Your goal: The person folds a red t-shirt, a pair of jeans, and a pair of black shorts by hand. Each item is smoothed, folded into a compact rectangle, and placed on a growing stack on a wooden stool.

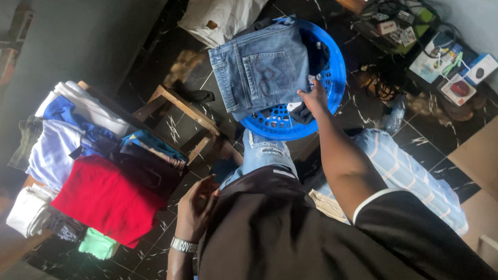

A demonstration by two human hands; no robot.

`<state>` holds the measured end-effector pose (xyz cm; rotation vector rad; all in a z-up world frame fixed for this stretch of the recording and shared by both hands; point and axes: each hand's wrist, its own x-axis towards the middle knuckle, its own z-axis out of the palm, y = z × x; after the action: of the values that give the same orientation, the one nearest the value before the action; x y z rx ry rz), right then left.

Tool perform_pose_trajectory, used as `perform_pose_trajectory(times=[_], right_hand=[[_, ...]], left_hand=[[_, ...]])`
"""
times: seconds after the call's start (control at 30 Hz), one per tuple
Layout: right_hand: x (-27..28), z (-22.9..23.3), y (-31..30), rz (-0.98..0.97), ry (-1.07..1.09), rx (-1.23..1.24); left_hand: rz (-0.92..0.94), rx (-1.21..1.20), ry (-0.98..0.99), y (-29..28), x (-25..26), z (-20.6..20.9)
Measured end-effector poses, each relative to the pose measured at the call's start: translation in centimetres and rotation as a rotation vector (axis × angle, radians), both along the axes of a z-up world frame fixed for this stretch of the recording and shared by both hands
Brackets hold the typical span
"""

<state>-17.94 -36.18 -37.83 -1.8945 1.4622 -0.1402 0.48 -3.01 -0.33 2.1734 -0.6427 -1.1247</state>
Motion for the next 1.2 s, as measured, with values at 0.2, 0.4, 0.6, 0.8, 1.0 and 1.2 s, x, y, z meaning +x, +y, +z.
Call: perform_pose_trajectory(times=[0.2, 0.4, 0.6, 0.8, 1.0, 1.2], right_hand=[[1.8, 0.0, -0.2, -0.109, -0.107, 0.369], [3.9, 0.2, 0.6, -0.133, -0.036, 0.390], [3.7, 2.2, 3.4, -0.418, -0.466, 0.479], [3.0, 6.3, 5.4, -0.284, -0.759, 0.650], [6.1, 12.3, 10.6, -0.270, -0.864, 0.833], [8.8, 19.0, 14.9, -0.226, -0.999, 0.905]], left_hand=[[0.108, 0.071, -0.007, 1.9, -1.2, 0.3], [0.148, 0.052, -0.018, 2.7, -2.1, -0.2], [0.167, 0.019, 0.033, 2.5, -1.9, -0.6], [0.155, -0.060, 0.051, 2.7, -2.4, -1.4], [0.059, -0.114, 0.005, 2.2, -2.3, -2.7], [-0.052, -0.168, -0.215, 1.6, -1.0, -3.4]])
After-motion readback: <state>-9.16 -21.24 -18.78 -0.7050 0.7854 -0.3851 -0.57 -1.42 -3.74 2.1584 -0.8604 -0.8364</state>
